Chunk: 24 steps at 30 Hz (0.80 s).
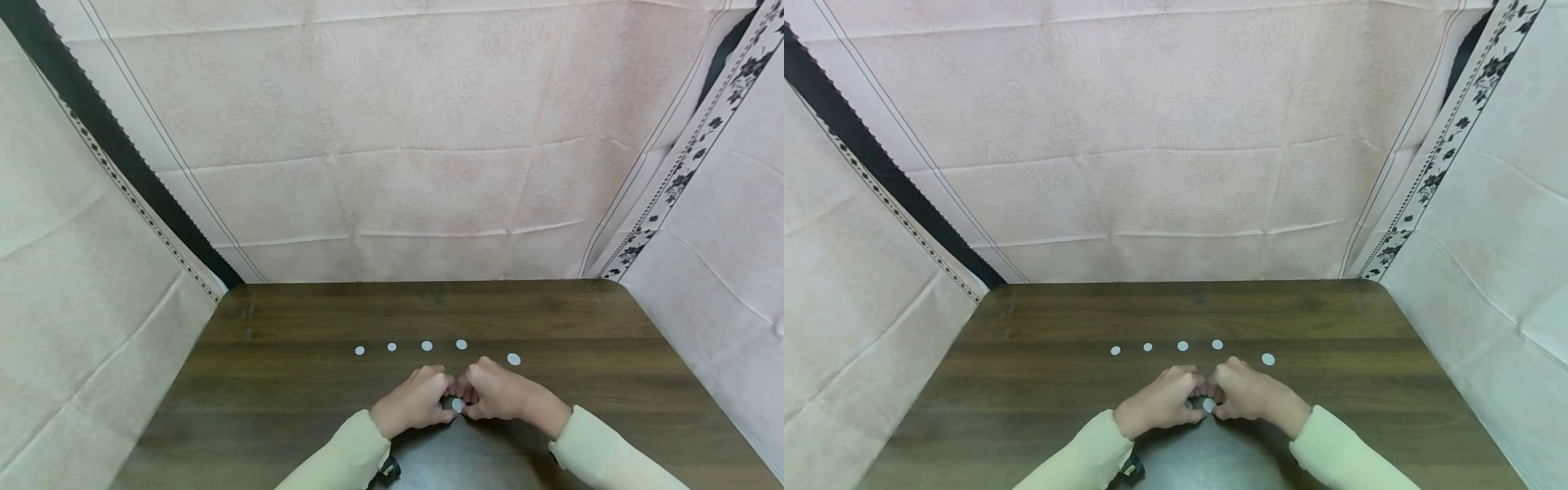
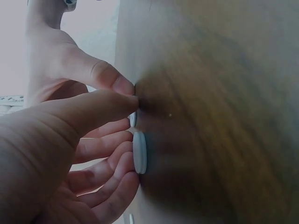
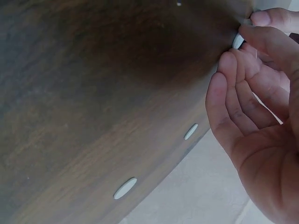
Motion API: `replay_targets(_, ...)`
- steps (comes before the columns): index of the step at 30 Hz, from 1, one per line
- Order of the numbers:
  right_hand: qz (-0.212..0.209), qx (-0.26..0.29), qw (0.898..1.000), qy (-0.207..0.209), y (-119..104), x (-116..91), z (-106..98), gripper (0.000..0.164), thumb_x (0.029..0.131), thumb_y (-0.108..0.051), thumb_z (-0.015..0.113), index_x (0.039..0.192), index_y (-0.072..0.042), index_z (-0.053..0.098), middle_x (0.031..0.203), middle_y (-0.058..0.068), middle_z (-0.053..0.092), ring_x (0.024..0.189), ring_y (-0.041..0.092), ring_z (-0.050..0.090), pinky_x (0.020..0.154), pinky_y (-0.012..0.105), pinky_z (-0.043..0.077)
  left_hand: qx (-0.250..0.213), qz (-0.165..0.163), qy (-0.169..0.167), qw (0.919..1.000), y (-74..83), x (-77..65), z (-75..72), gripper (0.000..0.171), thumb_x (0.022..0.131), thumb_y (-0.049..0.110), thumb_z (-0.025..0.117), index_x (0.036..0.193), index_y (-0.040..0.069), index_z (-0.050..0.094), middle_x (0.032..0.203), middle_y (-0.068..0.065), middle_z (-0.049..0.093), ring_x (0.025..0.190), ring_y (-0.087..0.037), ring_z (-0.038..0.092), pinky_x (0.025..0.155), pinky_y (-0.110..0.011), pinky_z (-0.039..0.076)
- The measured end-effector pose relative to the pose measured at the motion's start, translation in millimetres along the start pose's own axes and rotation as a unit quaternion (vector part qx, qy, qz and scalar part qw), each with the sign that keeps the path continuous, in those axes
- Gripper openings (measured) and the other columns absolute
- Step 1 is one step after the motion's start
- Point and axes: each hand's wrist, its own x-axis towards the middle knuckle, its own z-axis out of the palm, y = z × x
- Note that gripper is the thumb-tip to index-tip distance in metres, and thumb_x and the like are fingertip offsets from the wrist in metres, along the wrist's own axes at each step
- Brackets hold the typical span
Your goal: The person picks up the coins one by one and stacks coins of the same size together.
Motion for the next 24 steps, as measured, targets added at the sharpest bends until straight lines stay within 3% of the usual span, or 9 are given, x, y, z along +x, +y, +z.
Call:
replay_targets(13, 0.018, 0.038, 0.998, 0.04, 5.1, -6.3, 4.0, 0.012, 0.081, -0.001, 0.085, 0.084, -0.01, 0.078, 0.079, -0.008, 0.075, 0.072, -0.006, 0.066, 0.065, 0.016, 0.056, -0.092, -0.059, 0.014, 0.9939, 2.1, 3.5, 4.6, 0.009, 0.081, 0.015, 0.085, 0.086, 0.013, 0.078, 0.085, 0.007, 0.064, 0.076, 0.005, 0.045, 0.069, -0.011, 0.043)
replay_targets(24, 0.015, 0.069, 0.997, 0.021, 6.1, -7.8, -2.0, 0.011, 0.083, -0.002, 0.084, 0.092, -0.008, 0.08, 0.085, -0.002, 0.079, 0.077, -0.003, 0.069, 0.068, 0.018, 0.059, -0.086, -0.065, 0.019, 0.994, 4.0, 2.3, 6.4, 0.009, 0.082, 0.015, 0.086, 0.085, 0.012, 0.079, 0.083, 0.009, 0.063, 0.076, 0.004, 0.044, 0.067, -0.013, 0.042)
